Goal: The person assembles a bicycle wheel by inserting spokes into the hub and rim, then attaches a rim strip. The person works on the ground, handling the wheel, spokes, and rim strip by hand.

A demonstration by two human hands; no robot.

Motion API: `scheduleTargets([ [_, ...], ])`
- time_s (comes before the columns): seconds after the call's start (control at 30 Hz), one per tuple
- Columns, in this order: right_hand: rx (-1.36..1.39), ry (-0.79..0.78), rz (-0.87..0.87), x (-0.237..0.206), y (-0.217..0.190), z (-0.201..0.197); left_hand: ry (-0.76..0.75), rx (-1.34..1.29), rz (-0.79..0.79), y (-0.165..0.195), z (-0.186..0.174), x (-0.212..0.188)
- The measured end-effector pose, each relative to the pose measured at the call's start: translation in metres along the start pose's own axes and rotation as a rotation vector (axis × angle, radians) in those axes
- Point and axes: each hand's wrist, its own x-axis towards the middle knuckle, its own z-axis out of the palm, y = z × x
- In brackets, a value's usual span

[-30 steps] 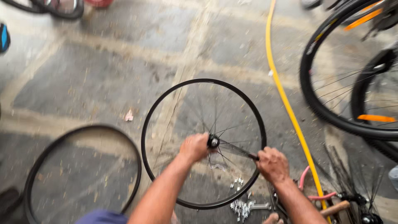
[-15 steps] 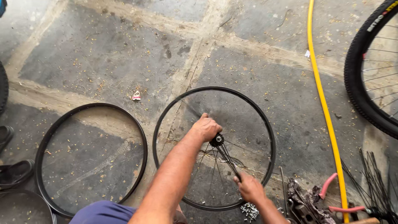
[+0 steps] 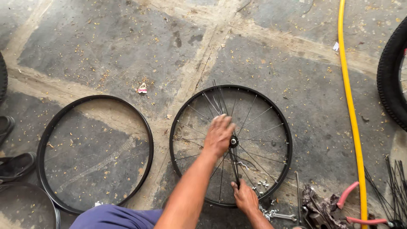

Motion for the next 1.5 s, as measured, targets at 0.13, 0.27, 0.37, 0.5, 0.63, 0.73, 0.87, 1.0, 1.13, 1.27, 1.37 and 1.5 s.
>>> scheduleTargets([
  [0.13,-0.044,0.015,-0.063,0.0,-0.006,-0.006,0.1,-0.5,-0.714,0.032,0.002,-0.049],
  [0.27,0.047,0.178,-0.233,-0.007,-0.001,-0.028,-0.162,-0.66,-0.943,0.046,0.005,-0.075],
  [0.37,0.249,0.258,-0.141,0.001,-0.008,-0.053,-0.172,-0.65,-0.829,0.039,0.006,-0.075],
  [0.5,0.427,0.353,-0.194,0.032,-0.04,-0.079,-0.189,-0.656,-0.764,0.029,0.006,-0.072],
  [0.63,0.392,0.331,-0.207,0.055,-0.063,-0.086,-0.159,-0.76,-0.799,0.024,0.006,-0.07],
  [0.73,0.307,0.295,-0.18,0.067,-0.065,-0.086,-0.206,-0.805,-0.847,0.022,0.005,-0.066],
  [0.87,0.197,0.237,-0.123,0.078,-0.058,-0.085,-0.277,-0.76,-0.903,0.027,0.004,-0.059],
  [1.0,0.32,0.143,-0.074,0.072,-0.047,-0.081,-0.291,-0.635,-0.84,0.036,0.003,-0.057],
  [1.13,0.444,0.116,-0.13,0.057,-0.04,-0.076,-0.301,-0.538,-0.79,0.042,0.004,-0.057],
  [1.27,0.562,-0.011,-0.08,0.047,-0.042,-0.069,-0.369,-0.565,-0.822,0.037,0.007,-0.059],
  [1.37,0.511,-0.029,-0.051,0.042,-0.044,-0.071,-0.382,-0.598,-0.857,0.03,0.009,-0.061],
  [1.5,0.135,0.098,-0.174,0.043,-0.048,-0.094,-0.363,-0.698,-0.857,0.022,0.01,-0.058],
])
